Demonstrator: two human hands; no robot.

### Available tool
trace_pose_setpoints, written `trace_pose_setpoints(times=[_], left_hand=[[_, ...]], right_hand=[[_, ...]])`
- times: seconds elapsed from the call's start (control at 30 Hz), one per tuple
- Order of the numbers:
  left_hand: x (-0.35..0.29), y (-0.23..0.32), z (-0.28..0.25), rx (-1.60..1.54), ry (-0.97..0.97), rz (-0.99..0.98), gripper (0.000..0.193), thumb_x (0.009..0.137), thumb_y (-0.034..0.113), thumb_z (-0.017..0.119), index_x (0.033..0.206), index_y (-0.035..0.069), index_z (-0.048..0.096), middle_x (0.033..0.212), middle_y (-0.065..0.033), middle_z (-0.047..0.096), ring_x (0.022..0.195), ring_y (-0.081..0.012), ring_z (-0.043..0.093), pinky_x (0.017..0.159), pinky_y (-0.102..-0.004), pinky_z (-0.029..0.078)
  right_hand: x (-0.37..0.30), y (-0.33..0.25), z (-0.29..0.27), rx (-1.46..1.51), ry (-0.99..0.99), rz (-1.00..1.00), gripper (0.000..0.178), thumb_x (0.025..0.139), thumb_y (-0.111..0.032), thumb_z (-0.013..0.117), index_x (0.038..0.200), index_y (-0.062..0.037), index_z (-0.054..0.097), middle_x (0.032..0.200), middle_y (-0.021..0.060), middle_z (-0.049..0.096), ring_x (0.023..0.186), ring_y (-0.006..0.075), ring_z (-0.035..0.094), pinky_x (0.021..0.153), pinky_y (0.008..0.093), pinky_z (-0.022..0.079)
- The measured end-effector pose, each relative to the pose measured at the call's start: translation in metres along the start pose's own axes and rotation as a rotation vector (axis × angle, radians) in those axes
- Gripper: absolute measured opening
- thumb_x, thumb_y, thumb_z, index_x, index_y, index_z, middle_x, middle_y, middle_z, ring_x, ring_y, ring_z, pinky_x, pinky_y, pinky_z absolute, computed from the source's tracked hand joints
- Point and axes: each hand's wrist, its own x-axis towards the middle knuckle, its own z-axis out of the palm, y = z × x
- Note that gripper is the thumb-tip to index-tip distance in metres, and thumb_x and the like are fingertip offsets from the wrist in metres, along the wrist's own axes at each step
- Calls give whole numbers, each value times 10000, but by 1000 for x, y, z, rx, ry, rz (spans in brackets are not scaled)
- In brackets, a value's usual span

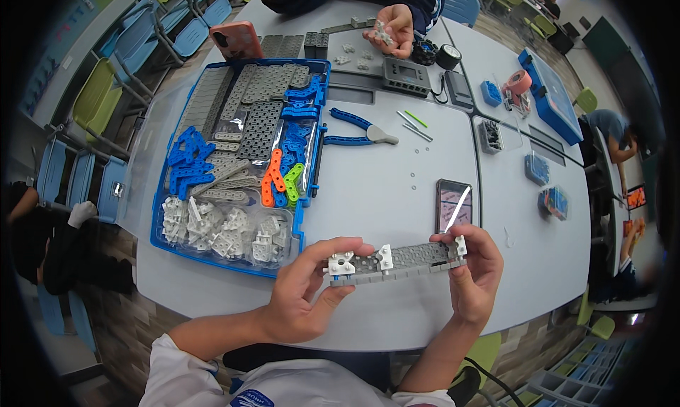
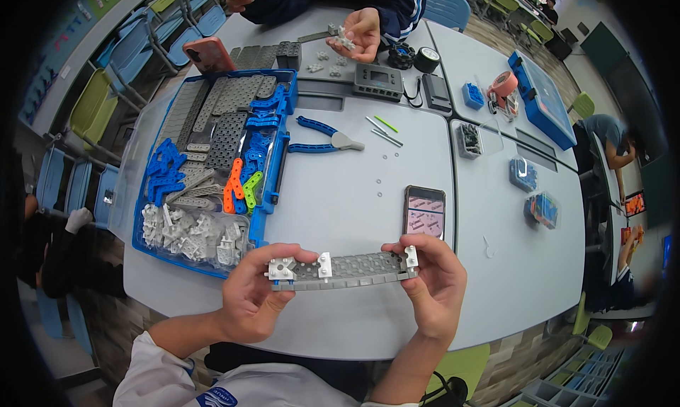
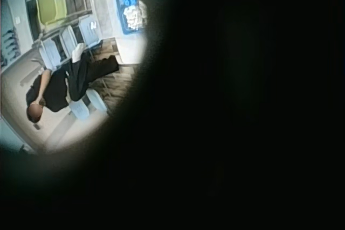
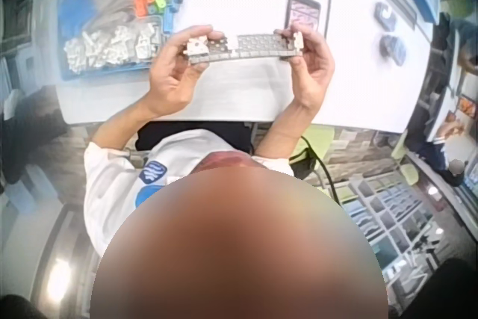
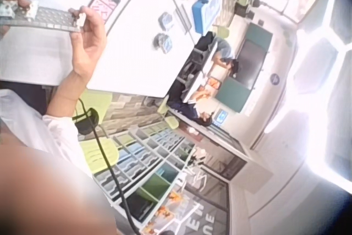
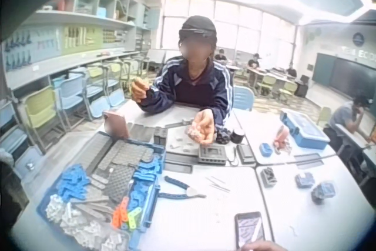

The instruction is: The person assembles small white plastic components onto a gray perforated beam using hands. They pick parts from a blue tray, attach them to the beam, and inspect the assembly by turning it over.

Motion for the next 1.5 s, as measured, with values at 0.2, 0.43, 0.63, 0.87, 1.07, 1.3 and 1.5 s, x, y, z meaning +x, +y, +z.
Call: trace_pose_setpoints(times=[0.2,0.43,0.63,0.87,1.07,1.3,1.5], left_hand=[[-2,-2,2,-77,24,3,614,1061,-146,617,1644,-53,449,1577,-221,614,1511,-265,583,1289,-413,453],[-3,-4,3,-82,17,-31,586,1075,-137,608,1631,-70,436,1570,-240,609,1502,-276,593,1275,-413,471],[-4,-5,8,-126,38,-81,599,1063,-147,606,1635,-56,453,1572,-209,600,1507,-266,581,1290,-410,441],[-7,-11,11,-80,46,-101,612,1038,-159,618,1621,-48,471,1563,-204,608,1493,-279,596,1271,-408,457],[-3,-17,10,303,-5,-64,647,977,-168,676,1585,-30,503,1470,-233,638,1405,-383,657,1203,-422,515],[0,-32,9,399,31,-11,647,945,-196,675,1550,-39,510,1437,-249,631,1360,-449,666,1142,-469,559],[-2,-43,8,341,38,-40,600,956,-190,640,1527,-41,537,1428,-248,636,1357,-416,669,1161,-434,535]], right_hand=[[-3,2,0,-24,22,-11,641,986,-295,934,1418,94,664,1239,163,757,1228,323,767,1080,424,599],[-6,0,1,-33,45,7,651,986,-311,931,1418,94,659,1243,167,756,1232,329,765,1100,430,586],[-7,-1,-3,-63,19,9,586,1010,-248,885,1419,98,649,1289,185,740,1278,341,741,1122,438,563],[-10,-2,-14,-65,-34,73,634,995,-190,860,1498,110,615,1403,224,707,1373,351,692,1188,445,519],[17,-35,-3,-305,59,24,694,947,-116,808,1566,104,586,1581,236,652,1510,325,604,1279,467,429],[132,-63,44,-536,99,-96,376,1067,-123,763,1408,31,723,1343,132,774,1234,209,731,1067,352,562],[262,-9,68,-558,279,80,687,1018,-521,834,1360,69,748,1221,156,798,1110,219,748,937,342,584]])
